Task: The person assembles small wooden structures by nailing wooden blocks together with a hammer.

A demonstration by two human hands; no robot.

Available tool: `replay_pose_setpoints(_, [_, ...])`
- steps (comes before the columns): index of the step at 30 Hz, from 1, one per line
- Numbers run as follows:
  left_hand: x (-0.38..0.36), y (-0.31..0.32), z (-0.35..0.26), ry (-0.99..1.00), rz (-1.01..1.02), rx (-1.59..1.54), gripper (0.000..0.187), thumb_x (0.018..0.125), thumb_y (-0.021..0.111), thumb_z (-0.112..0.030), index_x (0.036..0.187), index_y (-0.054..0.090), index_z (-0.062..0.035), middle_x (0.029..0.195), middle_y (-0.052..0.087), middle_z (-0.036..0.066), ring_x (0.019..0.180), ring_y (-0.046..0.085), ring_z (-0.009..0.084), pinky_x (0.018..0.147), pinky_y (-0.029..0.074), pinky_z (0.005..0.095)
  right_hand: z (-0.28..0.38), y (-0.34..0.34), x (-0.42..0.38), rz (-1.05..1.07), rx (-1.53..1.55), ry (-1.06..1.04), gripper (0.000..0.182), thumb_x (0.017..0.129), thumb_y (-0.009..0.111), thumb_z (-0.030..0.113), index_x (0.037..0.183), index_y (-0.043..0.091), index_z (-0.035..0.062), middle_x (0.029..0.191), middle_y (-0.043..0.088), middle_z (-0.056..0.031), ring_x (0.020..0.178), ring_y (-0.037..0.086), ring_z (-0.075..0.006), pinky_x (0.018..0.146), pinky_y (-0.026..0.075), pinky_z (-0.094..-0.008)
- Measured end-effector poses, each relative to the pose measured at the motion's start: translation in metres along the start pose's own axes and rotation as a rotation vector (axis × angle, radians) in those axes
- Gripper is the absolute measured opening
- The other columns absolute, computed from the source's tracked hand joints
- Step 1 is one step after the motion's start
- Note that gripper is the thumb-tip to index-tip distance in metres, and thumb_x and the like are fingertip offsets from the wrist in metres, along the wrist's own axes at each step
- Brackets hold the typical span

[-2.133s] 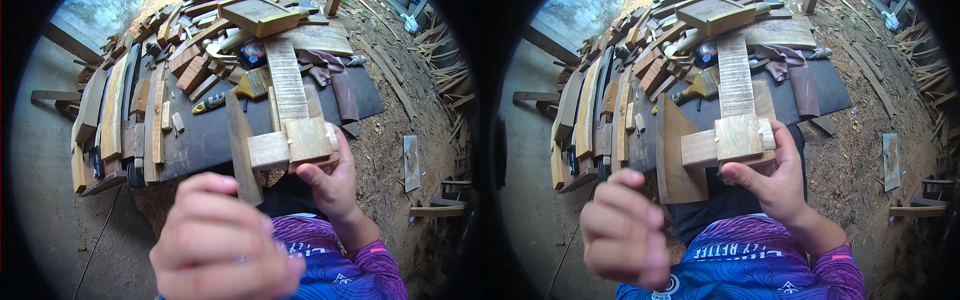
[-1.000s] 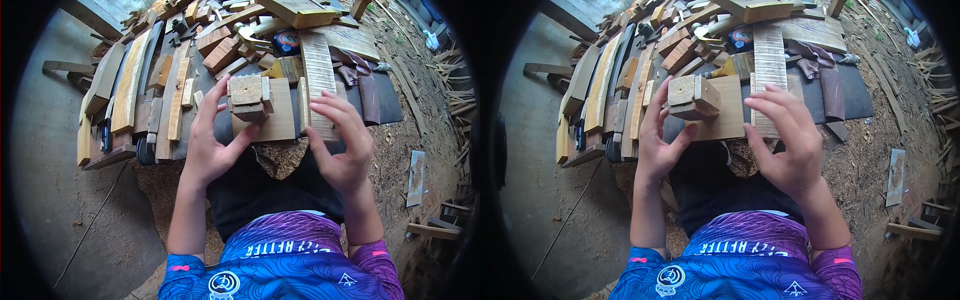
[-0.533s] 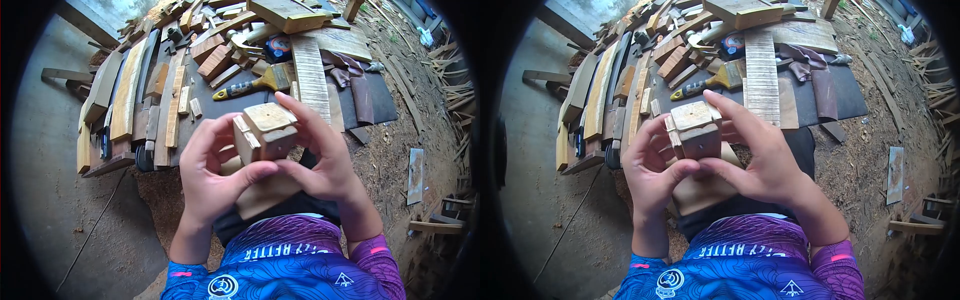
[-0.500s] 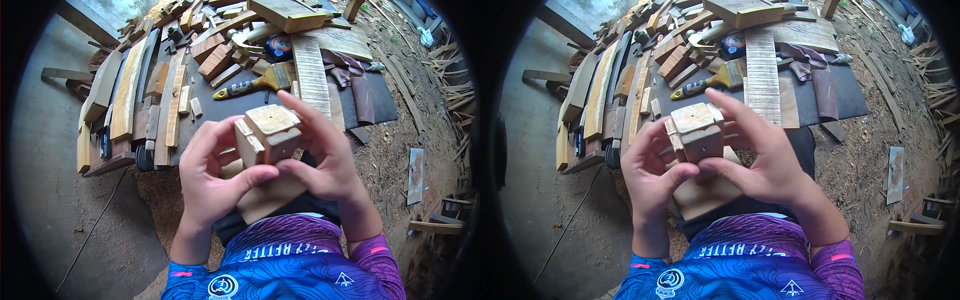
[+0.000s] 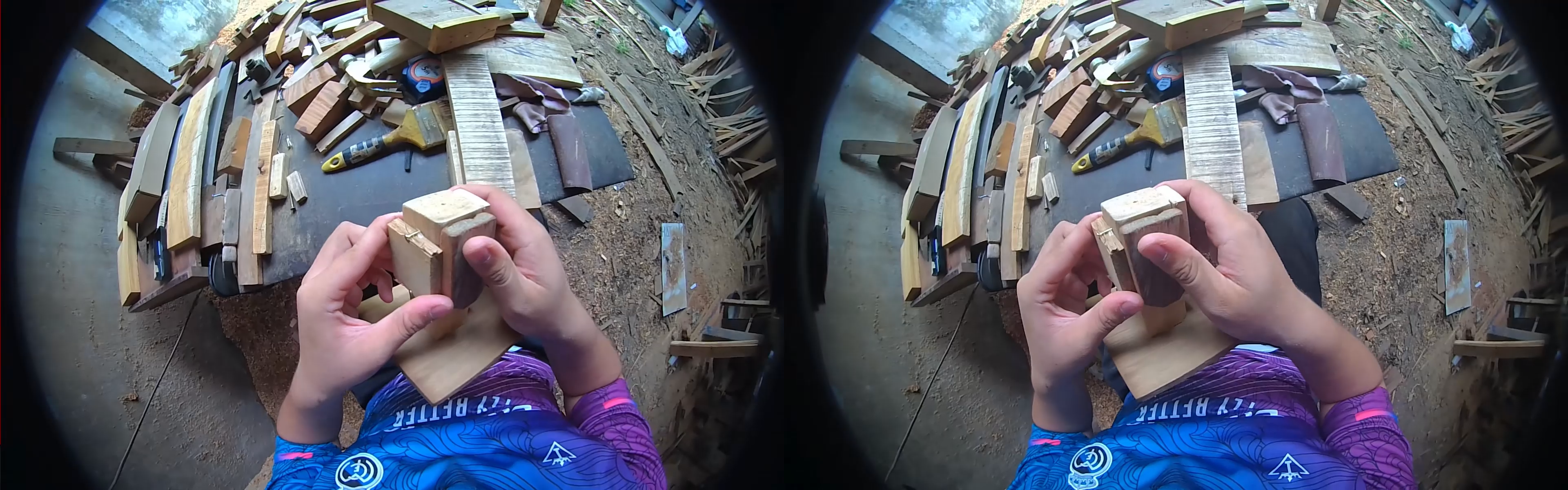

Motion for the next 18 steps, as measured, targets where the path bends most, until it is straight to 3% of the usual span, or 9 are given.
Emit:
replay_pose_setpoints(2, [-0.002, -0.001, 0.003, -0.062, -0.018, -0.003, 0.083, 0.072, 0.095, -0.029, 0.137, 0.06, 0.0082, 0.106, 0.058, 0.003, 0.096, 0.059, 0.0102, 0.076, 0.046, 0.0221, -0.004, -0.001, 0.0, 0.003, -0.012, -0.025, 0.054, 0.104, 0.063, 0.037, 0.137, 0.051, -0.0036, 0.12, 0.067, -0.0115, 0.112, 0.063, -0.0147, 0.096, 0.051, -0.0305])
replay_pose_setpoints(6, [-0.006, -0.001, -0.019, 0.051, -0.048, 0.249, 0.082, 0.068, 0.097, -0.026, 0.135, 0.062, 0.0058, 0.101, 0.056, 0.002, 0.085, 0.056, 0.0088, 0.068, 0.045, 0.0224, 0.003, -0.005, 0.002, 0.033, -0.116, -0.053, 0.057, 0.105, 0.062, 0.036, 0.143, 0.049, -0.0032, 0.123, 0.067, -0.0153, 0.114, 0.064, -0.0178, 0.098, 0.051, -0.0328])
replay_pose_setpoints(11, [-0.01, 0.01, -0.045, 0.213, -0.092, 0.573, 0.072, 0.064, 0.092, -0.012, 0.13, 0.068, 0.0027, 0.089, 0.055, 0.005, 0.074, 0.053, 0.0128, 0.062, 0.045, 0.0257, -0.004, 0.003, -0.005, 0.116, -0.069, -0.032, 0.076, 0.095, 0.075, 0.033, 0.152, 0.038, -0.0032, 0.131, 0.063, -0.0202, 0.123, 0.062, -0.0247, 0.106, 0.048, -0.0385])
replay_pose_setpoints(14, [-0.009, 0.015, -0.05, 0.304, -0.081, 0.632, 0.07, 0.063, 0.09, -0.011, 0.129, 0.068, 0.0029, 0.088, 0.054, 0.005, 0.074, 0.054, 0.015, 0.063, 0.047, 0.0285, -0.013, 0.004, -0.01, 0.087, 0.021, 0.019, 0.076, 0.095, 0.076, 0.031, 0.151, 0.037, -0.004, 0.13, 0.063, -0.0196, 0.123, 0.062, -0.0243, 0.106, 0.048, -0.0382])
replay_pose_setpoints(18, [-0.009, 0.017, -0.051, 0.267, -0.04, 0.668, 0.068, 0.063, 0.088, -0.01, 0.128, 0.069, 0.002, 0.087, 0.054, 0.007, 0.074, 0.055, 0.0173, 0.063, 0.048, 0.0304, -0.018, 0.001, -0.015, 0.103, -0.1, 0.01, 0.07, 0.095, 0.075, 0.028, 0.147, 0.042, -0.0053, 0.124, 0.066, -0.02, 0.115, 0.068, -0.0249, 0.099, 0.054, -0.0375])
Point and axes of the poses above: each hand's wrist, its own x-axis towards the middle knuckle, its own y-axis out of the palm, z = x × y, the point moved 9 cm from there along x, towards the middle knuckle
